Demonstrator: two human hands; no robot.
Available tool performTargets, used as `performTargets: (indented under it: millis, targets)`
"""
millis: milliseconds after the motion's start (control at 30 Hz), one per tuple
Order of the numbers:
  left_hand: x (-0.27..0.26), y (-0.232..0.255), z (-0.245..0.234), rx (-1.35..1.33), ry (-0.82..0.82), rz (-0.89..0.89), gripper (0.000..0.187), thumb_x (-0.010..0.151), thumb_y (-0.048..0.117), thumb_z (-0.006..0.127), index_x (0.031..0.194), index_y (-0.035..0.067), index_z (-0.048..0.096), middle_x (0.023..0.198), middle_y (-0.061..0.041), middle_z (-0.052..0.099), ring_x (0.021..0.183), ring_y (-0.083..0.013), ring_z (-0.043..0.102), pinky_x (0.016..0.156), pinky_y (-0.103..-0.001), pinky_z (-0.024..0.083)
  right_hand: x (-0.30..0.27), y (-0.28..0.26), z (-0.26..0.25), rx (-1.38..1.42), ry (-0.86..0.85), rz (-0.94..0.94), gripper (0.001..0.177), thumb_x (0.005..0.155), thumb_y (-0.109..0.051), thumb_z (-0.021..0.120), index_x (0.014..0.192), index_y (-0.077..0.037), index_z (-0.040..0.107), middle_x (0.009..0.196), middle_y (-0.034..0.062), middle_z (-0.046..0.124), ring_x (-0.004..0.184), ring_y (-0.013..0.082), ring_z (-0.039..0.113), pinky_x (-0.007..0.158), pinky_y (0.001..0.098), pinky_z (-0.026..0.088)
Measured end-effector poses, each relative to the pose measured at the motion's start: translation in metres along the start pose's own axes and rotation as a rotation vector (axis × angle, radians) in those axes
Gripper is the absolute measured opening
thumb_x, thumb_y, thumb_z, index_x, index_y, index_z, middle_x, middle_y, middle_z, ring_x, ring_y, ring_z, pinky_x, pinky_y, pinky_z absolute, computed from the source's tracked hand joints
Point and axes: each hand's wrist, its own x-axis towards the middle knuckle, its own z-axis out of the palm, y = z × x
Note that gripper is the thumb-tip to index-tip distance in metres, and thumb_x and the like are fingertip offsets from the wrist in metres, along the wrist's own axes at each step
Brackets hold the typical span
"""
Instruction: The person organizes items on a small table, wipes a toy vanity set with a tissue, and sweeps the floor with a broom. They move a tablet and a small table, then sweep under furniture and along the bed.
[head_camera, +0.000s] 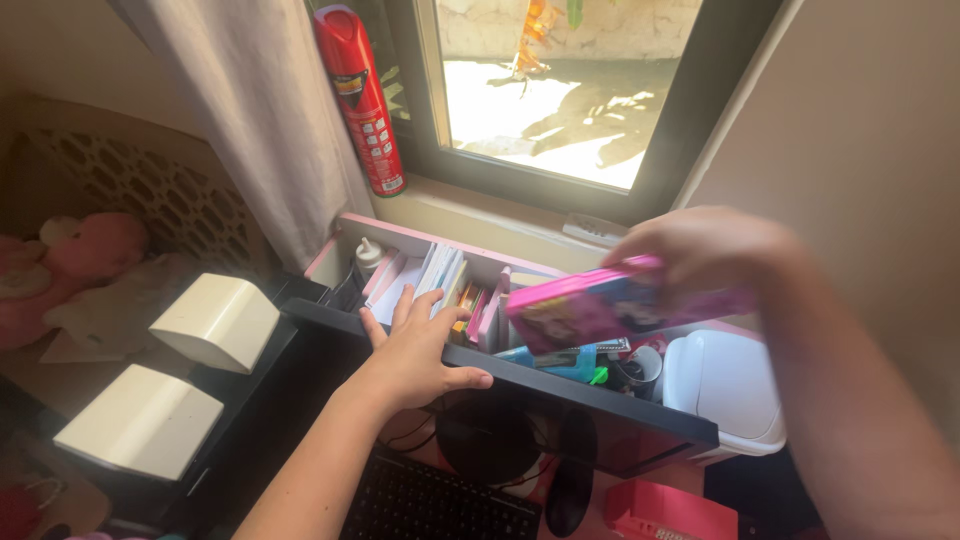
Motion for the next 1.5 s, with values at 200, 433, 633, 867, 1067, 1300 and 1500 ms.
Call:
performTargets:
  millis: [200, 433, 633, 867, 1067, 1300, 1500]
  targets:
    - [0.001, 0.002, 0.001, -0.018, 0.022, 0.002, 0.098, 0.062, 0.06, 0.088, 0.146, 0.026, 0.05, 0.165, -0.012, 0.022, 0.157, -0.0362, -0.001, 0.113, -0.076, -0.013, 0.002, 0.008, 0.01, -0.312, 0.064, -0.154, 0.064, 0.065, -0.008, 0.082, 0.119, -0.041, 0.07, 0.118, -0.0092, 0.071, 0.113, 0.0187, 0.067, 0.095, 0.0383, 0.055]
    - [0.003, -0.001, 0.003, -0.028, 0.038, 0.011, 0.092, 0.062, 0.062, 0.087, 0.142, 0.03, 0.055, 0.165, -0.01, 0.023, 0.157, -0.0355, 0.0, 0.113, -0.074, -0.015, 0.048, 0.007, 0.053, -0.342, 0.201, -0.169, 0.037, 0.077, -0.012, 0.073, 0.108, -0.032, 0.071, 0.108, -0.004, 0.067, 0.107, 0.0226, 0.067, 0.079, 0.0412, 0.057]
    - [0.004, -0.007, 0.01, -0.037, 0.082, 0.033, 0.092, 0.061, 0.063, 0.087, 0.14, 0.029, 0.057, 0.163, -0.01, 0.028, 0.157, -0.0346, 0.004, 0.113, -0.074, -0.015, 0.079, 0.022, 0.094, -0.367, 0.314, -0.465, 0.047, 0.073, -0.01, 0.073, 0.109, -0.04, 0.072, 0.103, -0.0052, 0.067, 0.106, 0.0219, 0.067, 0.076, 0.0402, 0.056]
    - [0.006, -0.007, 0.013, -0.031, 0.117, 0.028, 0.094, 0.058, 0.062, 0.088, 0.139, 0.027, 0.058, 0.161, -0.009, 0.032, 0.157, -0.0318, 0.009, 0.114, -0.073, -0.013, 0.108, -0.013, 0.141, -0.403, 0.204, -0.468, 0.055, 0.068, -0.04, 0.09, 0.112, -0.019, 0.065, 0.109, 0.0067, 0.067, 0.103, 0.0299, 0.068, 0.082, 0.0437, 0.057]
    - [0.005, -0.012, 0.018, -0.048, 0.151, 0.046, 0.094, 0.057, 0.062, 0.089, 0.138, 0.025, 0.06, 0.159, -0.009, 0.035, 0.156, -0.0324, 0.011, 0.114, -0.073, -0.013, 0.131, 0.003, 0.153, -0.222, 0.202, -0.523, 0.052, 0.069, -0.035, 0.088, 0.108, -0.012, 0.063, 0.106, 0.0086, 0.067, 0.097, 0.033, 0.068, 0.079, 0.0461, 0.057]
    - [0.007, -0.017, 0.023, -0.071, 0.187, 0.072, 0.092, 0.056, 0.062, 0.089, 0.136, 0.024, 0.062, 0.157, -0.008, 0.039, 0.155, -0.0311, 0.014, 0.115, -0.072, -0.013, 0.138, 0.033, 0.162, -0.212, 0.287, -0.368, 0.039, 0.067, -0.033, 0.085, 0.096, -0.01, 0.072, 0.1, 0.0119, 0.069, 0.096, 0.0324, 0.069, 0.082, 0.0432, 0.058]
    - [0.003, -0.019, 0.026, -0.039, 0.253, 0.121, 0.087, 0.058, 0.062, 0.088, 0.131, 0.022, 0.065, 0.154, -0.008, 0.044, 0.154, -0.032, 0.016, 0.118, -0.067, -0.011, 0.125, 0.06, 0.149, 0.01, 0.361, -0.37, 0.032, 0.075, -0.031, 0.084, 0.099, -0.011, 0.075, 0.098, 0.0135, 0.073, 0.096, 0.0342, 0.068, 0.081, 0.0452, 0.055]
